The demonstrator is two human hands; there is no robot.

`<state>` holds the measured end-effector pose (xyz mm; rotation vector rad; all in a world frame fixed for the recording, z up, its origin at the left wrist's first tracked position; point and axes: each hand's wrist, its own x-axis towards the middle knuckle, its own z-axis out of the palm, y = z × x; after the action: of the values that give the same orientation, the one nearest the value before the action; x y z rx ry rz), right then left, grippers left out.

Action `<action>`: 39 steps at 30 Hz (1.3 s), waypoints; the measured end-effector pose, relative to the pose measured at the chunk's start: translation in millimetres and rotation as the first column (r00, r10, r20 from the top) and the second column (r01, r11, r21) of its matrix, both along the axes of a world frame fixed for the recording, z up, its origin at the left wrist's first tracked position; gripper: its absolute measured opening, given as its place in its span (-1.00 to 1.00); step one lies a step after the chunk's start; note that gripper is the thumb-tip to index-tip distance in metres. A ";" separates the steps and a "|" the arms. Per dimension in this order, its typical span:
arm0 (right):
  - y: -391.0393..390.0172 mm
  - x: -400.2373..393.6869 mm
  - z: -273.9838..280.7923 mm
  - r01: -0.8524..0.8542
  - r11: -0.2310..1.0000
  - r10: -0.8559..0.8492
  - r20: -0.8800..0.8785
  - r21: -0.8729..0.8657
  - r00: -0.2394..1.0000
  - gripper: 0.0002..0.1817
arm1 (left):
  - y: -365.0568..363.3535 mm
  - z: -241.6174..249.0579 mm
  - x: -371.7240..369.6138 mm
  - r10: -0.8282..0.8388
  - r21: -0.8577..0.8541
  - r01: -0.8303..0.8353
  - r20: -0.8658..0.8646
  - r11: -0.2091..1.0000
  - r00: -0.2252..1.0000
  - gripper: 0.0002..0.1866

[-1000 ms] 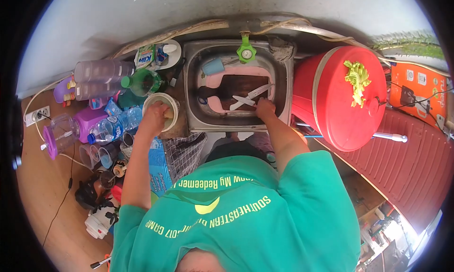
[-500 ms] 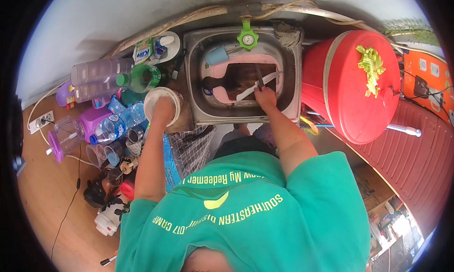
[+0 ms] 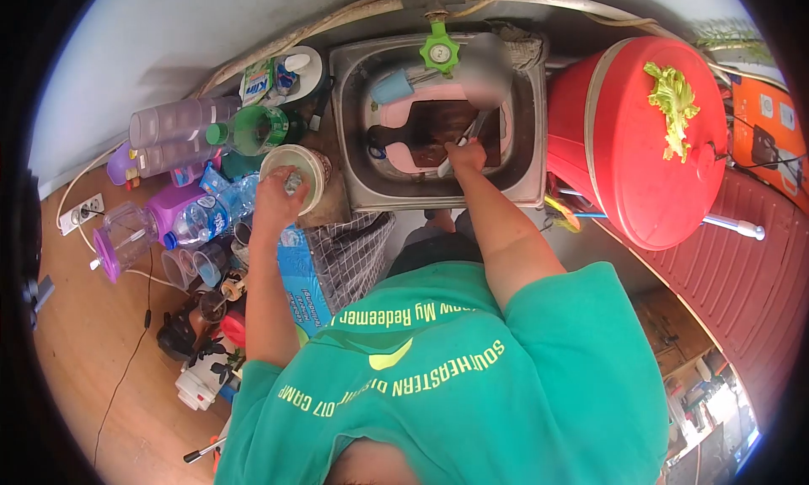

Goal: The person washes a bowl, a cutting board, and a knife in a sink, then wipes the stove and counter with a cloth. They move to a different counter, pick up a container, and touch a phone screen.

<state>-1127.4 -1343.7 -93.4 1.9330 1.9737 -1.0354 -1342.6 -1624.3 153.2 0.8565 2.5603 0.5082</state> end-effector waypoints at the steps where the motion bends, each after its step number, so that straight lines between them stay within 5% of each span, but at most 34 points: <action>1: -1.8 3.6 5.2 0.047 0.999 -0.047 -0.056 -0.003 0.997 -0.36 | -0.7 -5.5 1.4 -0.029 -0.005 0.029 -0.023 1.000 0.999 -0.53; 3: -3.3 10.3 14.4 0.089 0.996 -0.089 -0.110 -0.004 0.990 -0.43 | -1.1 -12.2 3.8 -0.053 -0.006 0.053 -0.044 0.999 0.998 -0.52; 5: -1.6 16.5 23.1 0.302 0.922 -0.378 -0.392 -0.244 0.839 -0.65 | 0.9 -14.6 6.8 -0.034 -0.057 0.033 -0.007 0.998 0.999 -0.52; 10: 20.1 46.6 43.9 0.170 0.965 -0.247 -0.482 -0.199 0.841 -0.74 | -10.0 -33.1 -8.6 0.095 -0.158 -0.089 0.035 0.983 0.995 -0.50; 12: 29.0 56.5 53.8 0.032 0.942 -0.179 -0.421 -0.334 0.889 -0.78 | -4.0 -37.7 -13.3 0.126 -0.193 -0.119 0.022 0.974 0.992 -0.49; 14: 26.2 58.0 79.8 0.031 0.926 -0.205 -0.432 -0.377 0.878 -0.83 | 12.0 -31.1 -14.9 0.080 -0.557 -0.035 0.056 0.830 0.995 -0.48; 20: 25.6 72.6 90.2 -0.157 0.949 0.030 -0.420 -0.273 0.907 -0.74 | 28.1 -47.3 -25.9 0.034 -0.555 0.014 0.077 0.832 0.996 -0.55; 23: 23.9 73.2 106.6 -0.210 0.944 0.086 -0.428 -0.253 0.900 -0.75 | 8.0 -79.2 -28.8 0.067 -0.390 -0.033 0.074 0.920 0.995 -0.55; 27: 28.0 76.8 104.5 -0.260 0.926 0.117 -0.445 -0.274 0.888 -0.76 | 2.0 -45.2 -5.4 0.087 -0.217 -0.102 -0.076 0.971 0.993 -0.56; 30: 31.4 77.8 107.0 -0.299 0.899 0.137 -0.443 -0.319 0.886 -0.78 | 8.0 -2.9 15.3 0.342 -0.053 -0.342 -0.011 0.938 0.939 -0.55; 32: 36.1 76.4 113.1 -0.323 0.875 0.137 -0.455 -0.362 0.880 -0.79 | 10.4 11.6 27.4 0.382 0.174 -0.350 -0.209 0.920 0.900 -0.61; 34: 38.6 73.0 126.5 -0.290 0.787 -0.017 -0.488 -0.545 0.872 -0.73 | 4.1 6.7 26.2 0.364 0.210 -0.314 -0.278 0.926 0.889 -0.63; 39: 35.4 67.3 143.2 -0.248 0.790 -0.073 -0.487 -0.561 0.870 -0.79 | 6.2 -1.3 27.7 0.374 0.213 -0.316 -0.346 0.924 0.860 -0.73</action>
<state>-1060.1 -1308.3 49.8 1.2812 1.5860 -1.9883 -1315.0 -1618.1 151.9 0.5808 3.0979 0.7067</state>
